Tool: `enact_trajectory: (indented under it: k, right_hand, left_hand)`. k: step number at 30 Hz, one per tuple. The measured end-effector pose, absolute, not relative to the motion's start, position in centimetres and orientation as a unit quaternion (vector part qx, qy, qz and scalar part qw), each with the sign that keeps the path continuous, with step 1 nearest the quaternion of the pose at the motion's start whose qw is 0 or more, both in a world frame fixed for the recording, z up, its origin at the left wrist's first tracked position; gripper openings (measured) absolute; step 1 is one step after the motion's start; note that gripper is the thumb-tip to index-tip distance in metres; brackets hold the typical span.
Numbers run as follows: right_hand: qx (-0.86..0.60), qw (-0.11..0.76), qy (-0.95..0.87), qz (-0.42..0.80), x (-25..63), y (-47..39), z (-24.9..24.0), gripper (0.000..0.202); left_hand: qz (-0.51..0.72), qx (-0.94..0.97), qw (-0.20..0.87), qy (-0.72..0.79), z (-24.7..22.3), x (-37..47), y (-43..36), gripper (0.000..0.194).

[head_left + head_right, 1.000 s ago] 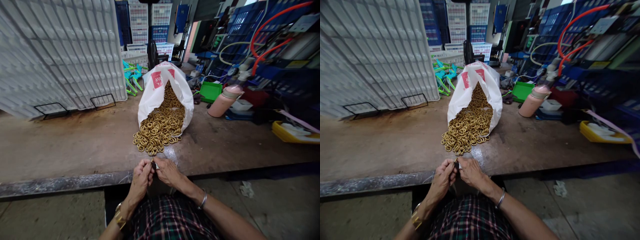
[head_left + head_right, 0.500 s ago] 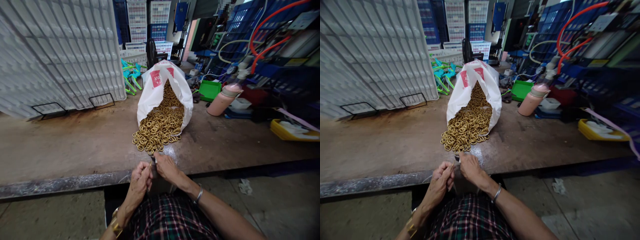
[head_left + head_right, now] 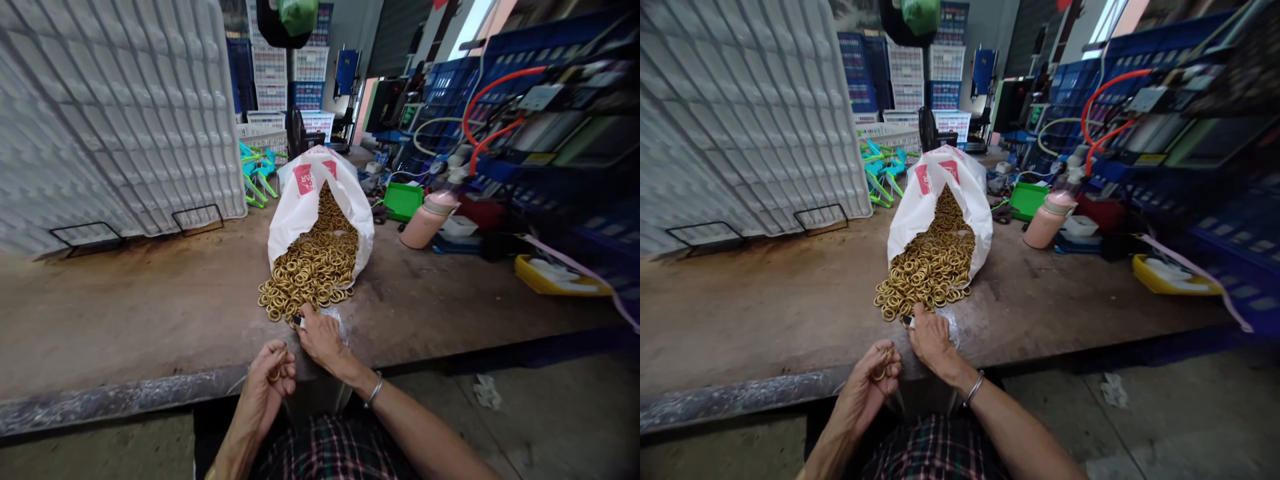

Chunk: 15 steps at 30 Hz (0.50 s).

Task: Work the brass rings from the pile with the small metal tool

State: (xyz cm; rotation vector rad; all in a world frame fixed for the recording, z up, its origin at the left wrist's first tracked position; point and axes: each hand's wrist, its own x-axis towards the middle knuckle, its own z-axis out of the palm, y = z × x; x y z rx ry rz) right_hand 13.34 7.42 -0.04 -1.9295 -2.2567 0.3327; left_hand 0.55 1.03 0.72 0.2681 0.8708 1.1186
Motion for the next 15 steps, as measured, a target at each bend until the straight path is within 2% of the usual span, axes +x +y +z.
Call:
enact_trajectory:
  k: [2, 6, 11, 15]
  right_hand:
    - [-0.643, 0.077, -0.754, 0.111, 13.4, 7.5, -0.1, 0.022]
    - [-0.627, 0.121, -0.757, 0.139, 14.1, 7.6, -0.4, 0.022]
    - [-0.572, 0.266, -0.737, 0.243, 15.2, 7.6, -0.7, 0.016]
    - [-0.513, 0.348, -0.712, 0.33, 15.1, 6.9, -0.3, 0.015]
  left_hand:
    - [0.508, 0.097, 0.763, 0.388, 0.7, 0.3, 1.1, 0.026]
    - [0.513, 0.057, 0.758, 0.399, 0.4, 0.1, 1.5, 0.018]
    - [0.512, 0.075, 0.742, 0.426, 0.5, 0.6, 2.2, 0.021]
    - [0.514, 0.14, 0.722, 0.442, 0.8, 1.5, 2.5, 0.032]
